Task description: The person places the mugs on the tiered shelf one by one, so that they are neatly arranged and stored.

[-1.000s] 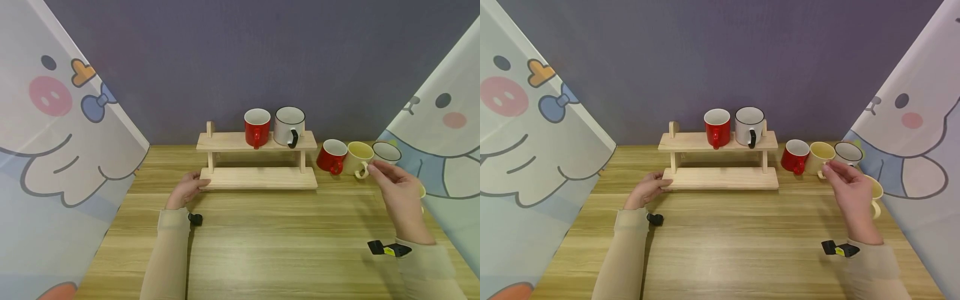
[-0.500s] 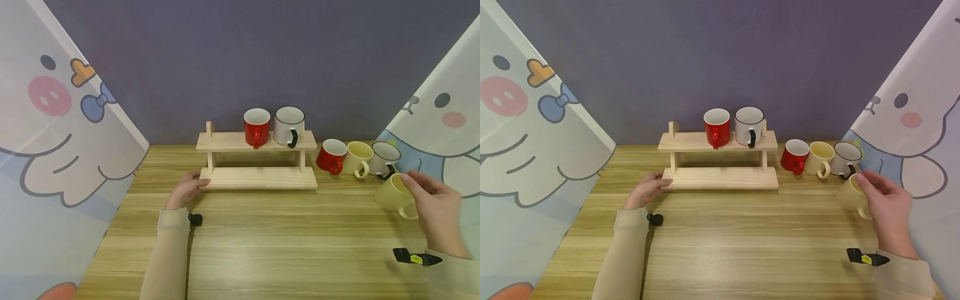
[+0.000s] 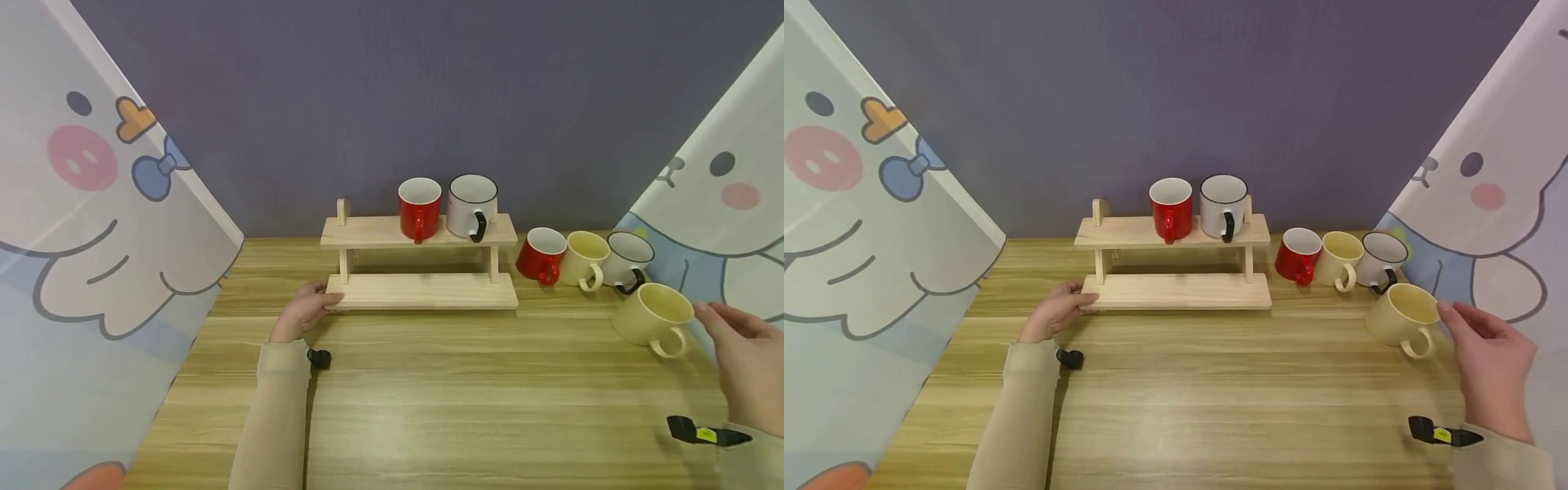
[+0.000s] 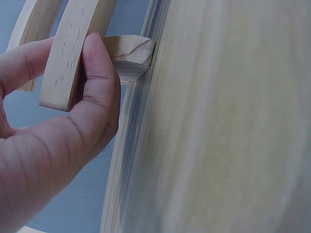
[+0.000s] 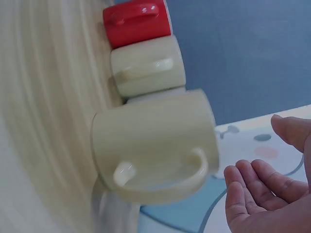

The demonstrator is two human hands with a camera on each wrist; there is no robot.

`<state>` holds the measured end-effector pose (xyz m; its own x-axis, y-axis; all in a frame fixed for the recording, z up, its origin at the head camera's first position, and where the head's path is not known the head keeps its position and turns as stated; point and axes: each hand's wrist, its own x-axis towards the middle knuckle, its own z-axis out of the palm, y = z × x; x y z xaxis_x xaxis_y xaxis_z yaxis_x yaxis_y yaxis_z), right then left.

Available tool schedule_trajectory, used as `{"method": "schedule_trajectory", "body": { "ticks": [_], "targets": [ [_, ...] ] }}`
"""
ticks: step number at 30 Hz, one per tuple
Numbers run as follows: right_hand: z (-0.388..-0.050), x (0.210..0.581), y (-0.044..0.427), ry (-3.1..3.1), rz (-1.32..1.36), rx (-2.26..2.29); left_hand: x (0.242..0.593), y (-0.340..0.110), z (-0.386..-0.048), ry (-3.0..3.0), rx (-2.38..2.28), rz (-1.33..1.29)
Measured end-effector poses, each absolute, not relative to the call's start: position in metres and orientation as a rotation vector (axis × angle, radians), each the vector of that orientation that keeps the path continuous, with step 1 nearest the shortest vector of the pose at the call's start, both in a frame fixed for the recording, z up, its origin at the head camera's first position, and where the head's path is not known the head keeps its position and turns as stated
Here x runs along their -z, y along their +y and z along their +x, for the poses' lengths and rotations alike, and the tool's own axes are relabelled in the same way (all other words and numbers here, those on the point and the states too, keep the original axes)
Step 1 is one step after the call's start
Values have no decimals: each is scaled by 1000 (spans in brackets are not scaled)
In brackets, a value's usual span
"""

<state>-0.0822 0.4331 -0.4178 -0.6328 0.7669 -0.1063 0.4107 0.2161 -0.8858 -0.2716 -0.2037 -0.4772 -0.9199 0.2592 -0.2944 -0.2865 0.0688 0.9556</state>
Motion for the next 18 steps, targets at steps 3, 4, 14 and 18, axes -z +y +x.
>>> {"method": "schedule_trajectory", "body": {
  "ticks": [3, 4, 14, 18],
  "targets": [
    [-79, 426, 441, -2153, -1075, -1429, 476, -203, -272, 1973, -1901, -34],
    [-78, 429, 443, -2169, -1065, -1426, 476, -203, -272, 1976, -1899, -42],
    [-76, 452, 459, -2283, -923, -1430, 476, -203, -271, 1974, -1907, -47],
    [-75, 454, 462, -2416, -959, -1335, 476, -203, -271, 1963, -1922, -45]
  ]
}}
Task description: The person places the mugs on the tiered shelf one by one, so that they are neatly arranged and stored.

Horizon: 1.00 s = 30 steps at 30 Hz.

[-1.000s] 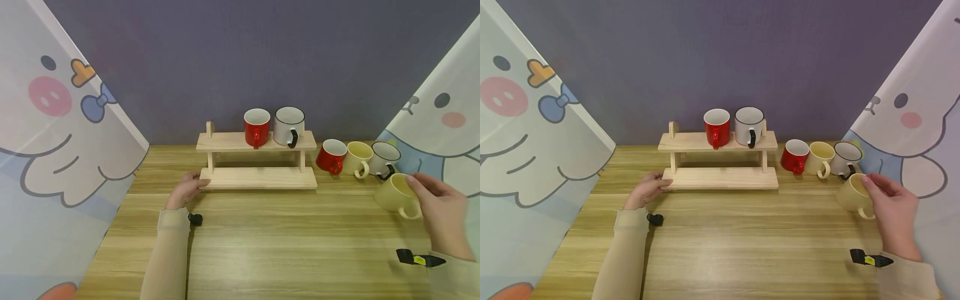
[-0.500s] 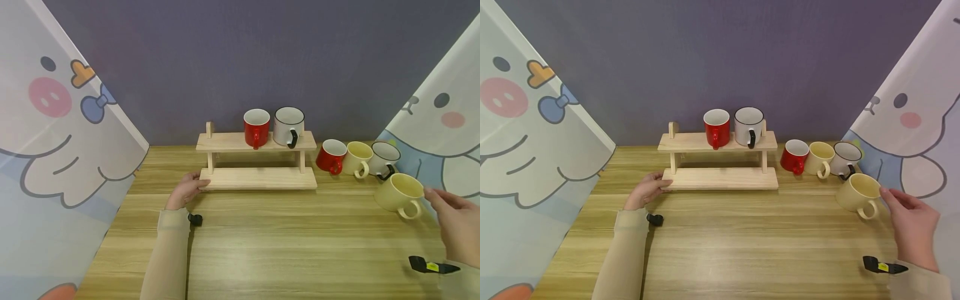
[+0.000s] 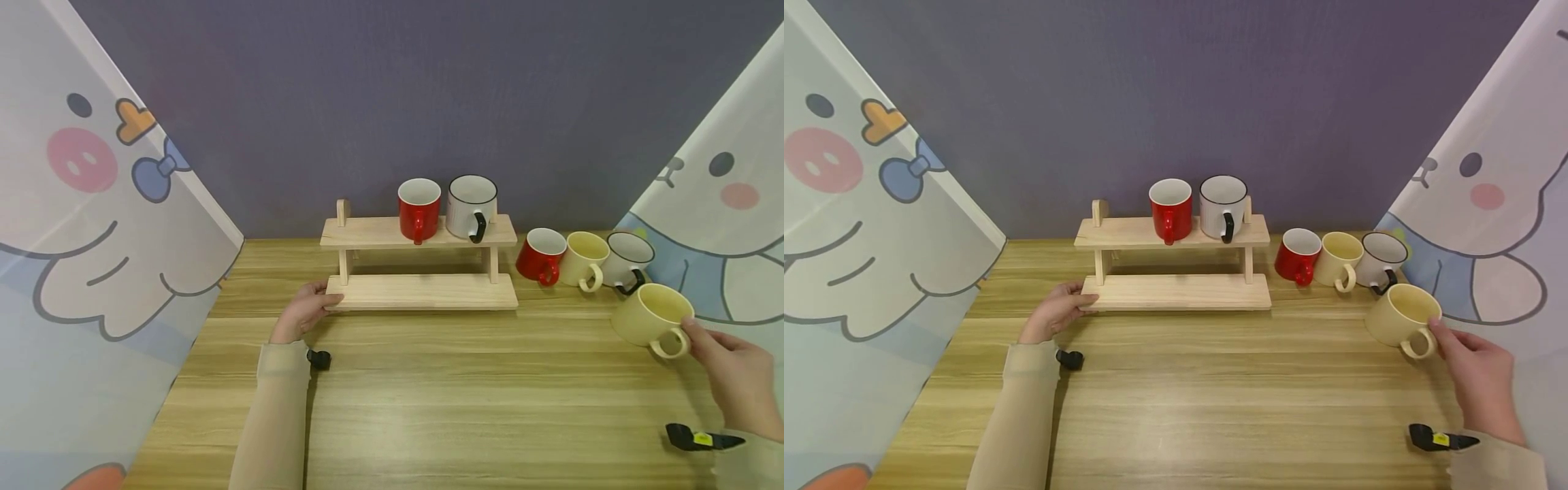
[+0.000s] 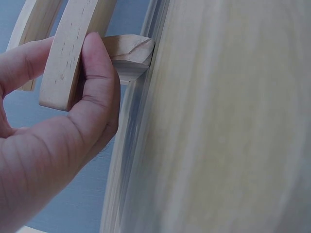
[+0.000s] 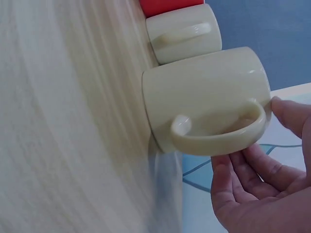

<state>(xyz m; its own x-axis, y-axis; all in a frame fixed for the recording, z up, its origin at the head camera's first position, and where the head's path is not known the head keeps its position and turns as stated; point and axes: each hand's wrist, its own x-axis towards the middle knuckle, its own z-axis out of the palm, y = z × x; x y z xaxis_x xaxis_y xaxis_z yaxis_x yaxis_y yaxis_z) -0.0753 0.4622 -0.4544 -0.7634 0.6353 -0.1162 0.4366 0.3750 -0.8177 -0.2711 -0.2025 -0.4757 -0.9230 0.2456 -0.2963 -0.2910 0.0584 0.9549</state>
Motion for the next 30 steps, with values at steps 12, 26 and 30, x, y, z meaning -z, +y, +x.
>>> {"method": "schedule_trajectory", "body": {
  "ticks": [12, 26, 30],
  "targets": [
    [-77, 474, 471, -2576, -532, -1394, 477, -203, -271, 1961, -1924, -32],
    [-83, 482, 470, -2272, -223, -1891, 477, -202, -271, 1934, -1942, -42],
    [-84, 482, 469, -2187, -165, -1975, 476, -203, -272, 1938, -1932, -34]
  ]
}}
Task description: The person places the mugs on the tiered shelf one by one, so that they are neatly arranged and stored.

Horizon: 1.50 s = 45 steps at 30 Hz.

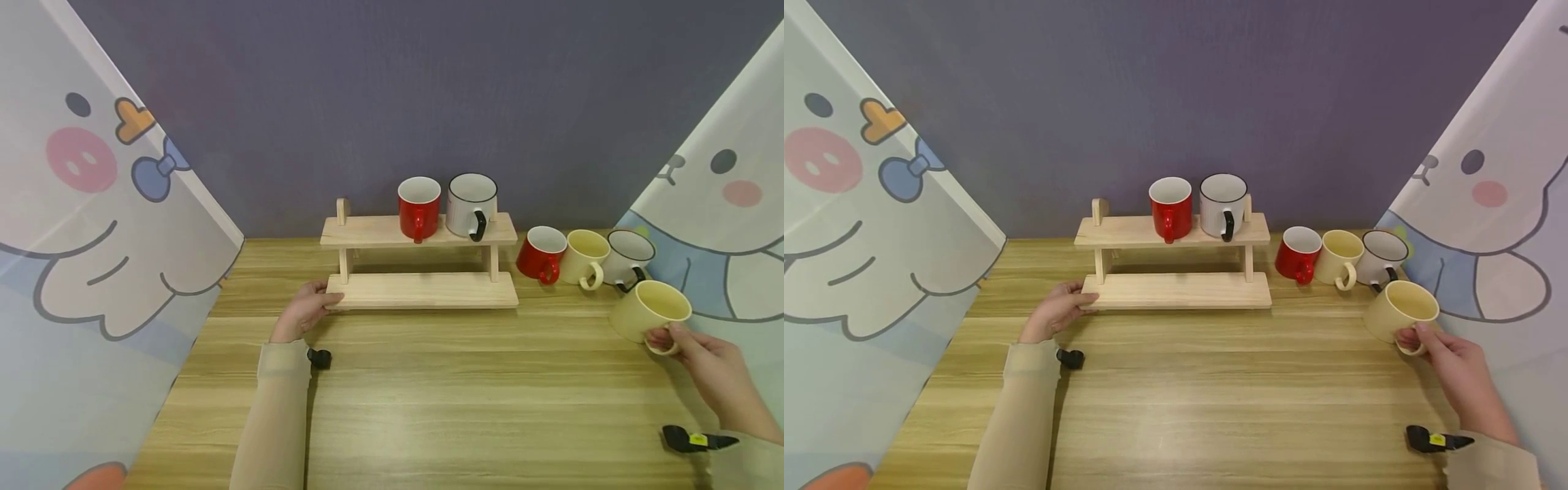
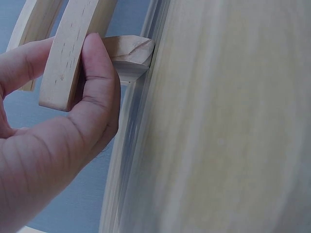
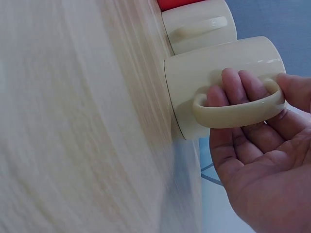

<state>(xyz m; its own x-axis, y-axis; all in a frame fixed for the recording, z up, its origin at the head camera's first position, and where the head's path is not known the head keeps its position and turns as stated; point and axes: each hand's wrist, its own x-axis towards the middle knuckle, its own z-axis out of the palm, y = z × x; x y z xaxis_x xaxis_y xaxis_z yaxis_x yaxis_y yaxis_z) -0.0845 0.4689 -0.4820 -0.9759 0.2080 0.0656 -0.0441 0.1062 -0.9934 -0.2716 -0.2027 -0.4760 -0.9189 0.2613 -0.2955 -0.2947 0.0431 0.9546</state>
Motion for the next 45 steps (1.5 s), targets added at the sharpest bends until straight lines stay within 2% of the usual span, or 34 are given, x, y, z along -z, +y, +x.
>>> {"method": "schedule_trajectory", "body": {
  "ticks": [5, 15, 22, 32, 45],
  "targets": [
    [-85, 481, 468, -2224, -184, -1922, 476, -203, -272, 1947, -1913, -29],
    [-83, 488, 458, -1895, -66, -2243, 476, -203, -272, 1931, -1921, -44],
    [-79, 488, 448, -1843, -18, -2277, 475, -202, -272, 1937, -1928, -44],
    [-82, 463, 419, -1720, 340, -2366, 475, -202, -272, 1937, -1928, -56],
    [-99, 435, 371, -1794, 635, -2331, 477, -204, -273, 1932, -1922, -45]
  ]
}}
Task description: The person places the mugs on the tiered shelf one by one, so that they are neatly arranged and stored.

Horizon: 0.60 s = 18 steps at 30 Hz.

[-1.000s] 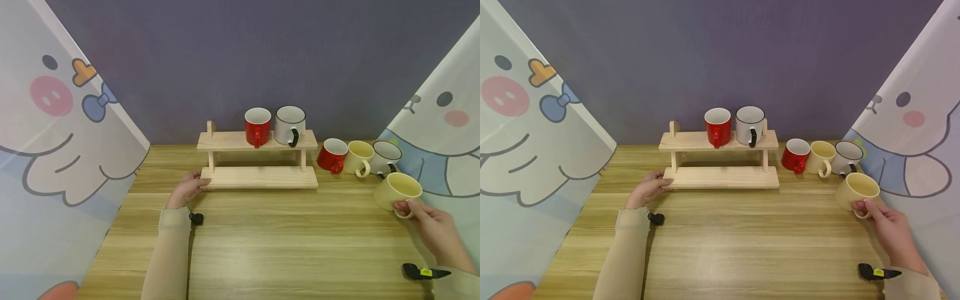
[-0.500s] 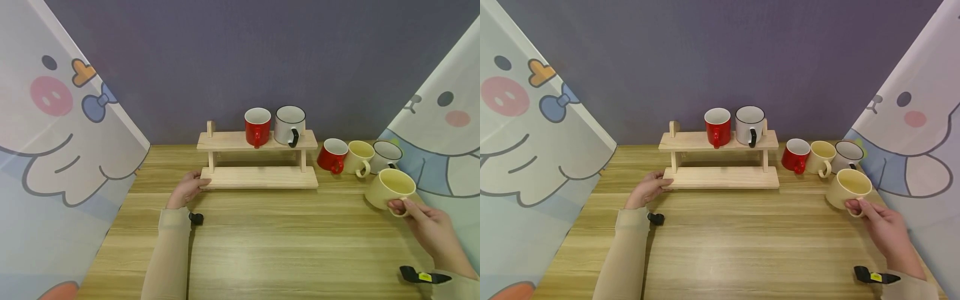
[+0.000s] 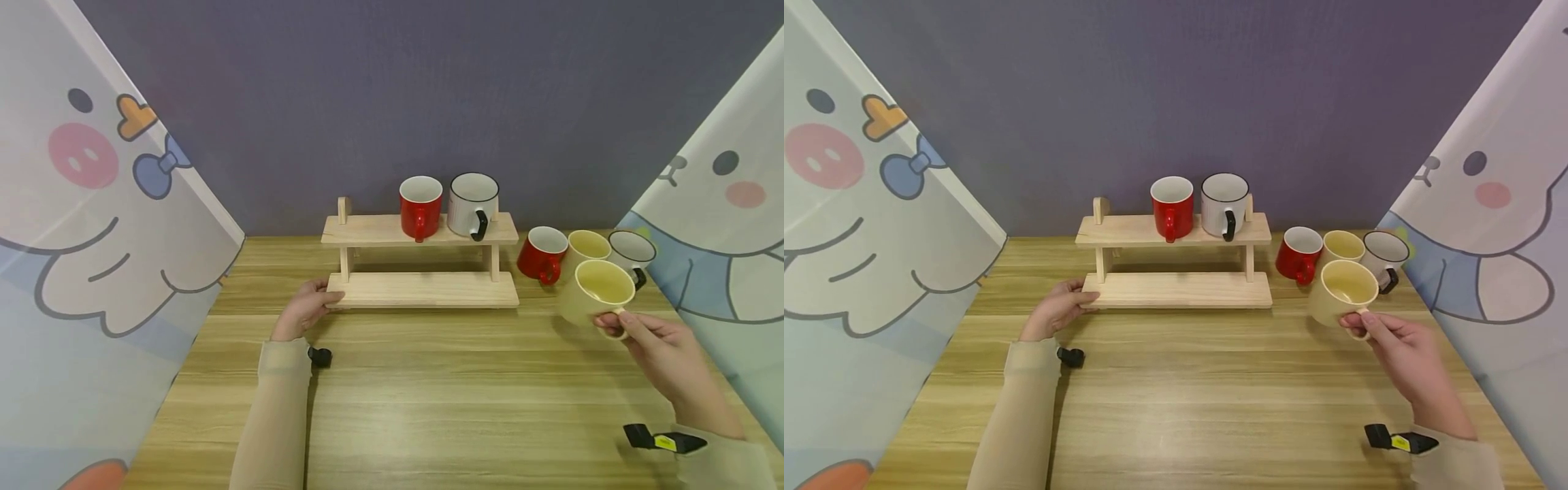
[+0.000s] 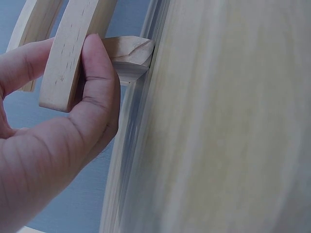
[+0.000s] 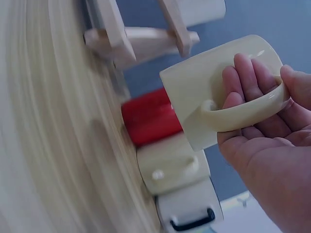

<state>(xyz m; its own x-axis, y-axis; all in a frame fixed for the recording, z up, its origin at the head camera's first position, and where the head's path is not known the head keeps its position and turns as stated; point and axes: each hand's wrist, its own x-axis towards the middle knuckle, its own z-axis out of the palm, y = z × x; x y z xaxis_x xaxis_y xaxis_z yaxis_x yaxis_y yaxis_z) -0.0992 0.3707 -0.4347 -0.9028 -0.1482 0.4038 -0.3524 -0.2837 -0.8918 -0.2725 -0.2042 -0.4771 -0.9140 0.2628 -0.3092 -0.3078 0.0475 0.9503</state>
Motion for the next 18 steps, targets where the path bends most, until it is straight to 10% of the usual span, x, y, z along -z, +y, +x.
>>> {"method": "schedule_trajectory", "body": {
  "ticks": [18],
  "targets": [
    [-128, 420, 297, -2104, 656, -2249, 477, -204, -273, 1914, -1936, -36]
  ]
}}
